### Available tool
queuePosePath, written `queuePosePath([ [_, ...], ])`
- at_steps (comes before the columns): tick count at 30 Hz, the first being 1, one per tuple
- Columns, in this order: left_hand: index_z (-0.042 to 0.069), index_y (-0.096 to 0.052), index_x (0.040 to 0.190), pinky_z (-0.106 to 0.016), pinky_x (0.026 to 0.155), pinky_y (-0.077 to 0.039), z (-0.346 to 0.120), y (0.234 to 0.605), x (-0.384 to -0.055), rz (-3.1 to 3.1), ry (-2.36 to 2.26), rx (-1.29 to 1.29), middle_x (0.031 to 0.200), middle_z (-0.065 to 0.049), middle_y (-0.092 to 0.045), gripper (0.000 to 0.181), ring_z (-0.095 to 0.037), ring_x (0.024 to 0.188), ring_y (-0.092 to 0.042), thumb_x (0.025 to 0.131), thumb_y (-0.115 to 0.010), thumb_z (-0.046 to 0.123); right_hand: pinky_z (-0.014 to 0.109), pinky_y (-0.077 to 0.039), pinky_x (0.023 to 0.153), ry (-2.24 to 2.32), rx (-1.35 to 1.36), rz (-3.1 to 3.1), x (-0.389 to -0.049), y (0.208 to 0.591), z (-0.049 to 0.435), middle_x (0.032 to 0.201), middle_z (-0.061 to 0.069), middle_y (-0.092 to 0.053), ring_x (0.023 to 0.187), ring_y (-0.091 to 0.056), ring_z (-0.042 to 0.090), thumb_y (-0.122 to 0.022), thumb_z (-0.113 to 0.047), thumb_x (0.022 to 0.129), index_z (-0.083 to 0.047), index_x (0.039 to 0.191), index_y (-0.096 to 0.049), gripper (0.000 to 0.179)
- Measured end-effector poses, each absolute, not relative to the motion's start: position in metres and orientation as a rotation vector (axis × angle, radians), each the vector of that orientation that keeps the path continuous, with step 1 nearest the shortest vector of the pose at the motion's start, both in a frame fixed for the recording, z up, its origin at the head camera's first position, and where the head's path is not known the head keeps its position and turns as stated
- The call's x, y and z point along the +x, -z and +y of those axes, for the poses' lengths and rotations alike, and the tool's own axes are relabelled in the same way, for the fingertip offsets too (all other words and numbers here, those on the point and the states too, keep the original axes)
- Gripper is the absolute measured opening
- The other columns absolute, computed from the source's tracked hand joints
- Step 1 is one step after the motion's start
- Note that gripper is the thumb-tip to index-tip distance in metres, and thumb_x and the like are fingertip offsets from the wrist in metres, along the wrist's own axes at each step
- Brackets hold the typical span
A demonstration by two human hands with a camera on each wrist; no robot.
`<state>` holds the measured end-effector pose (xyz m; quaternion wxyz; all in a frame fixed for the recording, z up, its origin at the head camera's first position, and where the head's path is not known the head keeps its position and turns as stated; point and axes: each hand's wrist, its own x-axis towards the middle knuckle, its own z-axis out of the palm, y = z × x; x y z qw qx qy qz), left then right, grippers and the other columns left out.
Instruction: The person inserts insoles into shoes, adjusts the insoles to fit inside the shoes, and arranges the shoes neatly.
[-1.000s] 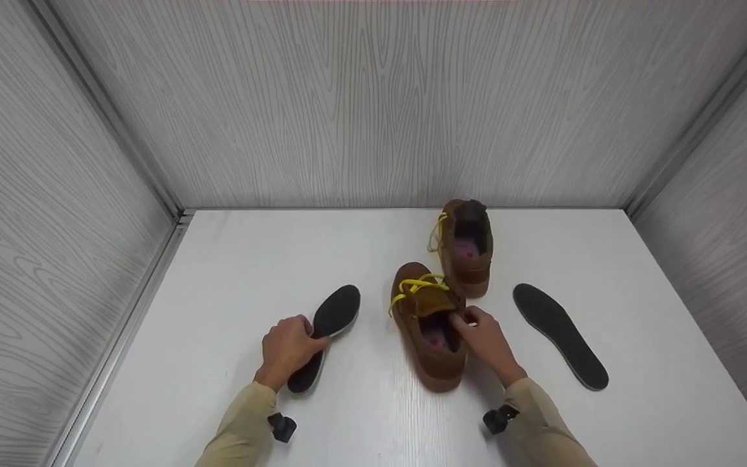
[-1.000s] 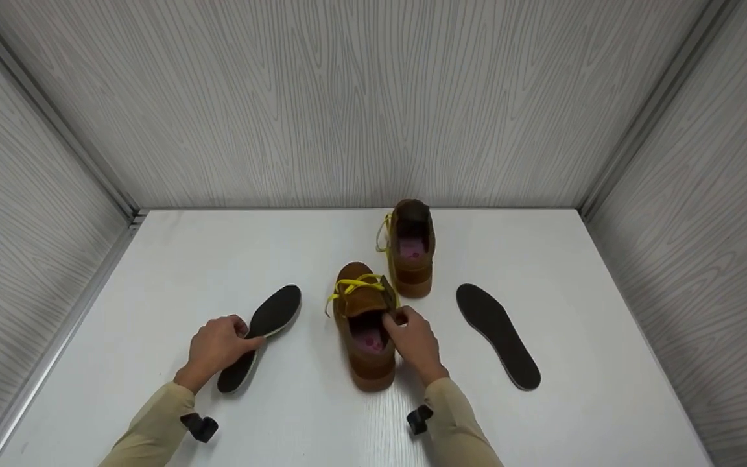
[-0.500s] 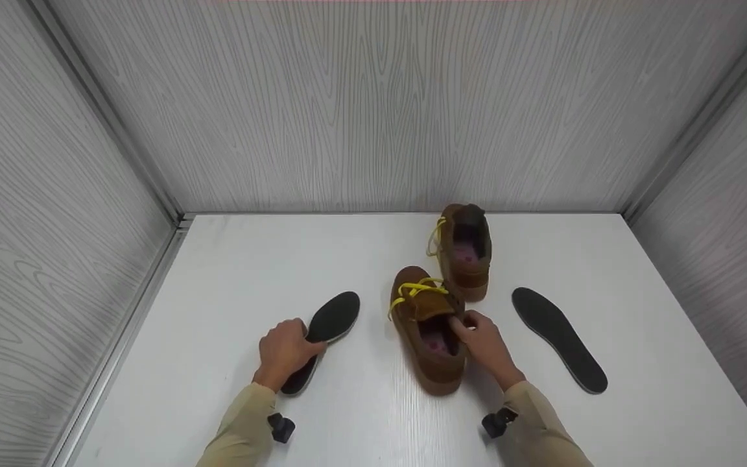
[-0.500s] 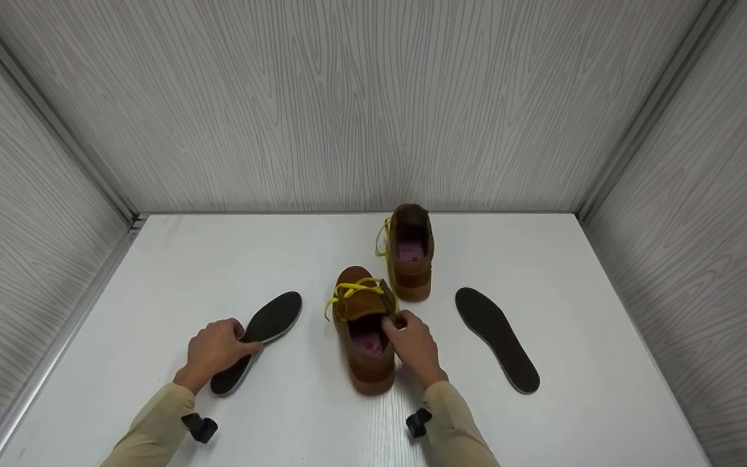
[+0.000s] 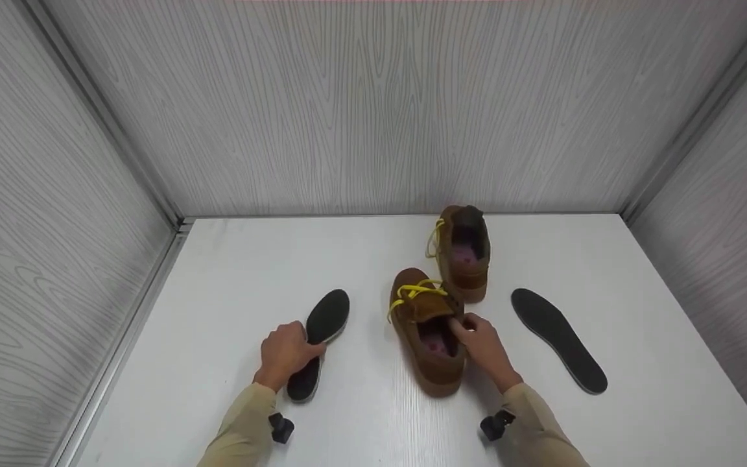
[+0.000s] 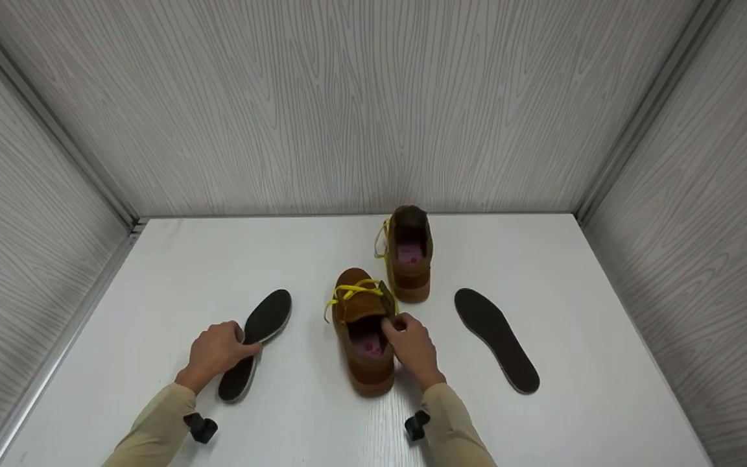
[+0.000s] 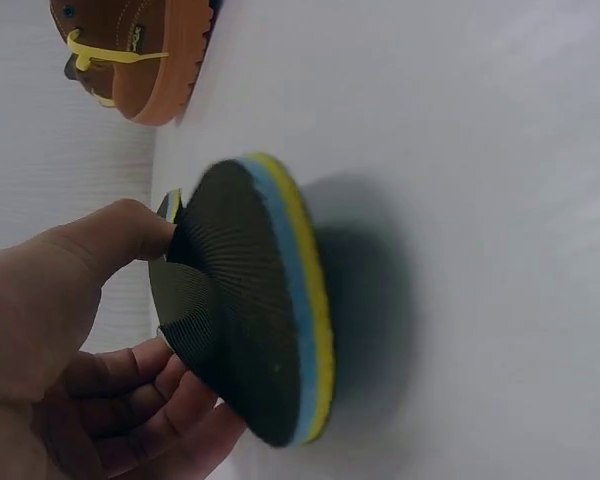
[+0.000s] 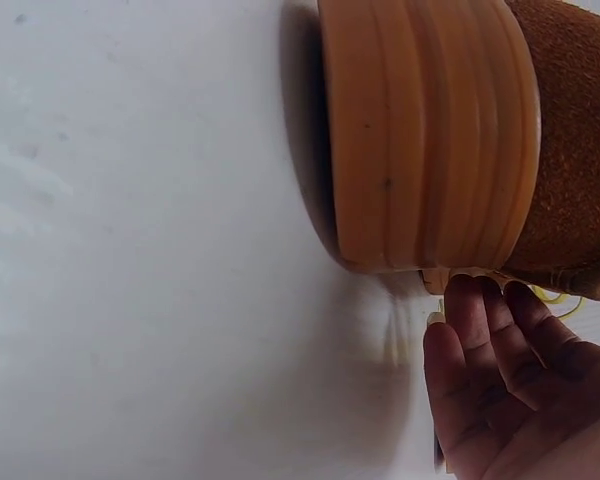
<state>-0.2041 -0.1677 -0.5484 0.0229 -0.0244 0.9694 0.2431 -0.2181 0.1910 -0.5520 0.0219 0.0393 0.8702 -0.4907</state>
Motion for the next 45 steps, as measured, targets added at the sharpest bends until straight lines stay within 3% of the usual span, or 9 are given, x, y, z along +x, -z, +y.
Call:
queuePosePath([
  [10, 0.005, -0.061, 0.079, -0.033, 0.055, -0.046, -0.161, 0.544, -0.194, 2.981, -0.877, -0.090, 0.070, -0.002, -0.057, 0.031, -0.017, 0.060, -0.053, 0.073, -0.074, 0.033, 0.032, -0.043, 0.062, 1.543, 0.133, 2.659, -0.217, 0.554, 0.188, 0.086, 0.004, -0.060, 0.070, -0.053, 0.018, -0.059, -0.036, 0.092, -0.008, 0.094, -0.064, 0.029],
  [13, 0.006, -0.062, 0.080, -0.030, 0.055, -0.046, -0.148, 0.527, -0.184, 2.962, -0.980, 0.005, 0.072, -0.001, -0.058, 0.028, -0.015, 0.062, -0.053, 0.074, -0.074, 0.032, 0.031, -0.042, 0.056, 1.569, 0.165, 2.630, -0.218, 0.555, 0.189, 0.083, 0.005, -0.059, 0.063, -0.053, 0.018, -0.059, -0.037, 0.092, -0.008, 0.094, -0.064, 0.030],
  [20, 0.011, -0.062, 0.076, -0.028, 0.053, -0.046, -0.116, 0.476, -0.152, 2.774, -1.160, 0.285, 0.069, 0.003, -0.058, 0.025, -0.011, 0.060, -0.054, 0.073, -0.075, 0.032, 0.032, -0.043, 0.062, 1.589, 0.163, 2.623, -0.218, 0.556, 0.191, 0.090, 0.006, -0.060, 0.074, -0.054, 0.019, -0.059, -0.037, 0.092, -0.007, 0.098, -0.064, 0.031],
  [26, 0.014, -0.063, 0.070, -0.026, 0.052, -0.045, -0.086, 0.454, -0.135, 2.581, -1.156, 0.411, 0.065, 0.006, -0.058, 0.023, -0.009, 0.059, -0.054, 0.071, -0.075, 0.034, 0.032, -0.043, 0.062, 1.609, 0.169, 2.645, -0.218, 0.557, 0.192, 0.087, 0.006, -0.060, 0.072, -0.054, 0.019, -0.059, -0.034, 0.093, -0.007, 0.093, -0.065, 0.027],
  [34, 0.011, -0.064, 0.066, -0.029, 0.045, -0.051, -0.050, 0.437, -0.147, 2.443, -1.092, 0.345, 0.062, 0.000, -0.061, 0.025, -0.013, 0.052, -0.061, 0.072, -0.074, 0.033, 0.031, -0.045, 0.064, 1.593, 0.172, 2.627, -0.218, 0.557, 0.192, 0.096, 0.008, -0.063, 0.078, -0.056, 0.020, -0.057, -0.036, 0.093, -0.005, 0.102, -0.066, 0.033],
  [40, 0.013, -0.053, 0.056, -0.026, 0.043, -0.048, -0.033, 0.434, -0.165, 2.519, -0.966, 0.378, 0.051, 0.003, -0.054, 0.030, -0.011, 0.045, -0.059, 0.073, -0.070, 0.031, 0.033, -0.043, 0.066, 1.545, 0.134, 2.657, -0.217, 0.555, 0.191, 0.093, 0.006, -0.063, 0.078, -0.054, 0.019, -0.056, -0.042, 0.094, -0.006, 0.100, -0.066, 0.038],
  [45, 0.011, -0.056, 0.062, -0.027, 0.043, -0.047, -0.023, 0.435, -0.173, 2.552, -0.907, 0.376, 0.056, 0.001, -0.056, 0.030, -0.011, 0.046, -0.058, 0.073, -0.070, 0.035, 0.033, -0.041, 0.071, 1.532, 0.045, 2.628, -0.218, 0.557, 0.194, 0.094, 0.005, -0.061, 0.081, -0.053, 0.019, -0.052, -0.042, 0.096, -0.008, 0.098, -0.064, 0.036],
])
